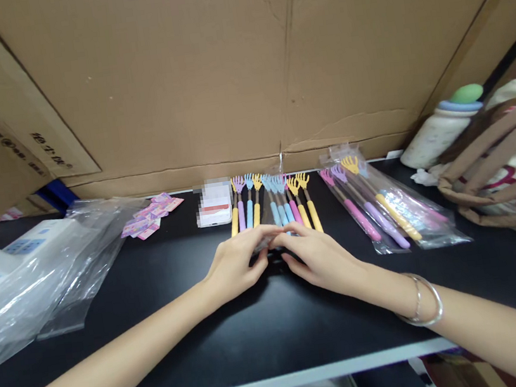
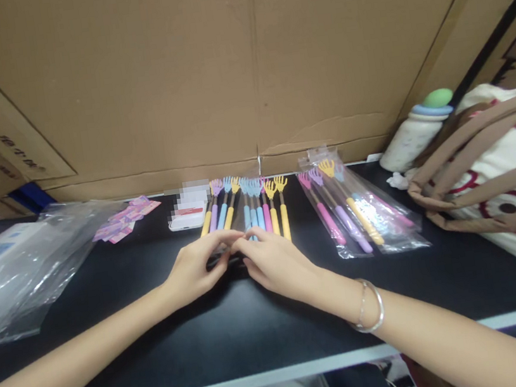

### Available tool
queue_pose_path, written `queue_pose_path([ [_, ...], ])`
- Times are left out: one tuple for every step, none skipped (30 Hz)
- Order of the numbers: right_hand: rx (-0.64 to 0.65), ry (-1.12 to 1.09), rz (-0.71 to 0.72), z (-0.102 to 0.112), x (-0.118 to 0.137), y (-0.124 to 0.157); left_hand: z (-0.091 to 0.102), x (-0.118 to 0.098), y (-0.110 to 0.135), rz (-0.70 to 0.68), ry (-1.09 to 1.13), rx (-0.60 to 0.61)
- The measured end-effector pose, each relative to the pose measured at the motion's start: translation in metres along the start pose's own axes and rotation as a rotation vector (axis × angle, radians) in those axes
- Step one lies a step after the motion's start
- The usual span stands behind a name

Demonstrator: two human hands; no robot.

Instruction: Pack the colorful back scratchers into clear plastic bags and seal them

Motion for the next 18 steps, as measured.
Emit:
queue_pose_path([
  [-0.002,-0.037,-0.005,0.0002,-0.0001,0.0005,0.0008,-0.0001,-0.0002,0.002,0.0,-0.018],
  [-0.004,-0.073,-0.006,0.0006,0.0,0.0009,0.0016,-0.0001,-0.0004,0.002,0.004,-0.039],
  [-0.007,-0.103,-0.003,0.0011,0.0002,0.0014,0.0023,0.0001,-0.0005,0.0,0.014,-0.059],
  [-0.012,-0.127,0.002,0.0017,0.0007,0.0019,0.003,0.0003,-0.0005,-0.005,0.029,-0.078],
  [-0.017,-0.146,0.011,0.0022,0.0013,0.0022,0.0036,0.0007,-0.0004,-0.011,0.045,-0.093],
  [-0.024,-0.159,0.022,0.0026,0.002,0.0024,0.0042,0.001,-0.0002,-0.019,0.061,-0.104],
  [-0.03,-0.17,0.033,0.0029,0.0027,0.0024,0.0046,0.0013,0.0001,-0.029,0.072,-0.111],
  [-0.034,-0.178,0.043,0.0029,0.0033,0.0022,0.0049,0.0015,0.0003,-0.038,0.079,-0.114],
  [-0.038,-0.182,0.053,0.0027,0.0038,0.0018,0.0052,0.0016,0.0006,-0.049,0.081,-0.115],
  [-0.039,-0.182,0.061,0.0023,0.0041,0.0014,0.0054,0.0016,0.0008,-0.059,0.08,-0.117],
  [-0.041,-0.177,0.067,0.0018,0.0044,0.0009,0.0056,0.0014,0.0009,-0.068,0.075,-0.119],
  [-0.045,-0.164,0.071,0.0015,0.0046,0.0005,0.0057,0.0011,0.001,-0.077,0.068,-0.12],
  [-0.052,-0.141,0.076,0.0014,0.0049,0.0003,0.0058,0.0007,0.0009,-0.086,0.061,-0.121],
  [-0.064,-0.11,0.083,0.0016,0.0055,0.0004,0.0059,0.0003,0.0008,-0.1,0.055,-0.123],
  [-0.078,-0.074,0.094,0.0021,0.0063,0.0008,0.006,-0.0002,0.0006,-0.117,0.051,-0.125],
  [-0.093,-0.036,0.109,0.0029,0.0073,0.0015,0.0061,-0.0005,0.0004,-0.136,0.047,-0.129],
  [-0.109,0.0,0.123,0.0037,0.0084,0.0022,0.0062,-0.0007,0.0002,-0.155,0.043,-0.133],
  [-0.122,0.032,0.137,0.0046,0.0096,0.0029,0.0062,-0.0007,0.0,-0.172,0.04,-0.137],
])
Point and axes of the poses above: each hand's wrist, its own y-axis away from the middle knuckle, its own z-axis out of the back of the hand, x = y × z, the point moved 2 cm from there along -y, towards the middle knuckle, and after that the axes turned 15 degrees about -z, right-handed, at the moved point
